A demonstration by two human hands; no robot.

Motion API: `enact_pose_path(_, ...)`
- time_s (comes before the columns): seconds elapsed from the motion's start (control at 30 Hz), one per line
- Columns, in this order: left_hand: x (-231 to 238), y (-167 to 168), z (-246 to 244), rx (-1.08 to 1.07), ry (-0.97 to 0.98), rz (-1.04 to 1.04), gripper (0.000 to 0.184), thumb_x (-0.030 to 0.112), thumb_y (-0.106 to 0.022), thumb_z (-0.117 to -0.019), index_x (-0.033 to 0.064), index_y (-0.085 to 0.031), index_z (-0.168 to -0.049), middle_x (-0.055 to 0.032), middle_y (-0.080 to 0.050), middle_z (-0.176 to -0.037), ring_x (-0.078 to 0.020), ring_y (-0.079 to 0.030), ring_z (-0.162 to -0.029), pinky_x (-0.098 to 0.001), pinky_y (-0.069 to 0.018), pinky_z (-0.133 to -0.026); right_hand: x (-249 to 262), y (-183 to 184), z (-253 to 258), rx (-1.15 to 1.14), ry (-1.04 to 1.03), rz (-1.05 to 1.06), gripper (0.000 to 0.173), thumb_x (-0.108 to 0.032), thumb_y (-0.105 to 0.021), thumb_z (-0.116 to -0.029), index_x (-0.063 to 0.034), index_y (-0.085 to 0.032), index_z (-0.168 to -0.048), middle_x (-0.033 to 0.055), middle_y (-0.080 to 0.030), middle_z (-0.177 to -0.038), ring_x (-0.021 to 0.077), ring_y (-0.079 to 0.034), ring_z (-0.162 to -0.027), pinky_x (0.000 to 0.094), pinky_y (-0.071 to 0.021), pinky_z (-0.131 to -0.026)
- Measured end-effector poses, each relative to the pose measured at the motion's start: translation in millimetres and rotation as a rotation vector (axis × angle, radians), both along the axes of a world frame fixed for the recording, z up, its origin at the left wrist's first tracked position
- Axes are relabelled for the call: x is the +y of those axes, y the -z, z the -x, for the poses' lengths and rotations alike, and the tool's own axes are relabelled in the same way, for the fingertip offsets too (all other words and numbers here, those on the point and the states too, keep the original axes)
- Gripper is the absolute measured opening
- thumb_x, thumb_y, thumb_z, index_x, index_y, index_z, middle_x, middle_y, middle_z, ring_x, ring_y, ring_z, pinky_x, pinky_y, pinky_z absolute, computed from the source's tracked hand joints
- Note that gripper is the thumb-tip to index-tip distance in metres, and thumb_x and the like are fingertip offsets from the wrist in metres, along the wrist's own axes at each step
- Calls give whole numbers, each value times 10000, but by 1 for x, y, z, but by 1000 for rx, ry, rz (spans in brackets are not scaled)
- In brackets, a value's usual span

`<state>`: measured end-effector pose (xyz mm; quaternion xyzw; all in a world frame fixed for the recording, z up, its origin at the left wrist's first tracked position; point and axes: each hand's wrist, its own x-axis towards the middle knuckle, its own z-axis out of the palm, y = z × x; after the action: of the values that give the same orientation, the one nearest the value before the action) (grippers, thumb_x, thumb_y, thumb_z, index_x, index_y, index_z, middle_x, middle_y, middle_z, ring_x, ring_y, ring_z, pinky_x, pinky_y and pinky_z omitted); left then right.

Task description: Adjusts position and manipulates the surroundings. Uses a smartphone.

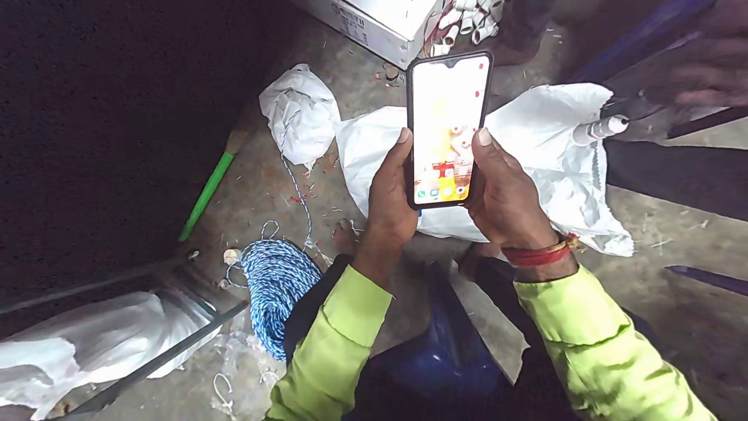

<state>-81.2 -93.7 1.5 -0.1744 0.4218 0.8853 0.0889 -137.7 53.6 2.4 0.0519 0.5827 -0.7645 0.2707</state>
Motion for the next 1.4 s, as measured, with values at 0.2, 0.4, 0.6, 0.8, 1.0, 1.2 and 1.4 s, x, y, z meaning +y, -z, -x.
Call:
enact_pose_path(0.2,4,0,6,-27,-36,-21,454,536,-377,-1078,252,-598,-1354,12,-689,-1218,-126,-683,-1075,-354,-593,-894,2,2,-8,236,-77,-118,407,-124,-659,-1003,-155,-504,-1379,23,-703,-1132,118,-725,-933,284,-637,-776)
enact_pose_path(0.4,8,3,20,-61,-100,-5,416,525,-406,-1072,251,-624,-1296,38,-706,-1156,-81,-691,-1038,-321,-595,-876,-3,5,-3,238,-42,-98,677,-47,-848,-799,-88,-485,-1369,67,-716,-1128,160,-735,-983,322,-650,-827)
enact_pose_path(0.6,10,9,28,-52,-135,-83,427,491,-395,-1080,192,-636,-1266,-11,-714,-1114,-124,-706,-1002,-363,-606,-852,3,-1,-1,275,-68,-134,468,-259,-697,-984,-143,-512,-1398,35,-715,-1118,140,-731,-923,300,-642,-758)
enact_pose_path(0.8,18,10,24,-116,-56,-31,388,437,-432,-1079,160,-654,-1238,-55,-728,-1097,-175,-721,-995,-406,-611,-863,11,-4,4,312,174,1,373,-395,-418,-1109,-138,-629,-1278,33,-722,-1022,135,-727,-865,318,-638,-745)
enact_pose_path(1.0,29,12,23,-164,-40,-76,384,389,-411,-1092,131,-632,-1273,-101,-718,-1140,-217,-712,-1036,-432,-595,-910,17,-10,6,143,284,40,381,-424,-433,-1096,-158,-682,-1209,33,-744,-989,137,-740,-831,334,-642,-706)
enact_pose_path(1.2,29,14,23,-137,-39,-72,415,403,-395,-1092,121,-638,-1276,-100,-722,-1137,-214,-713,-1040,-433,-595,-913,18,-9,7,128,263,110,533,-539,-306,-1090,-172,-647,-1272,10,-744,-1061,130,-737,-916,352,-639,-775)
enact_pose_path(1.4,28,14,23,-143,-34,-78,425,418,-402,-1087,123,-636,-1283,-99,-718,-1159,-217,-708,-1063,-443,-589,-930,18,-9,8,120,209,173,696,-625,-132,-1067,-175,-590,-1337,-2,-725,-1138,109,-722,-989,335,-628,-818)
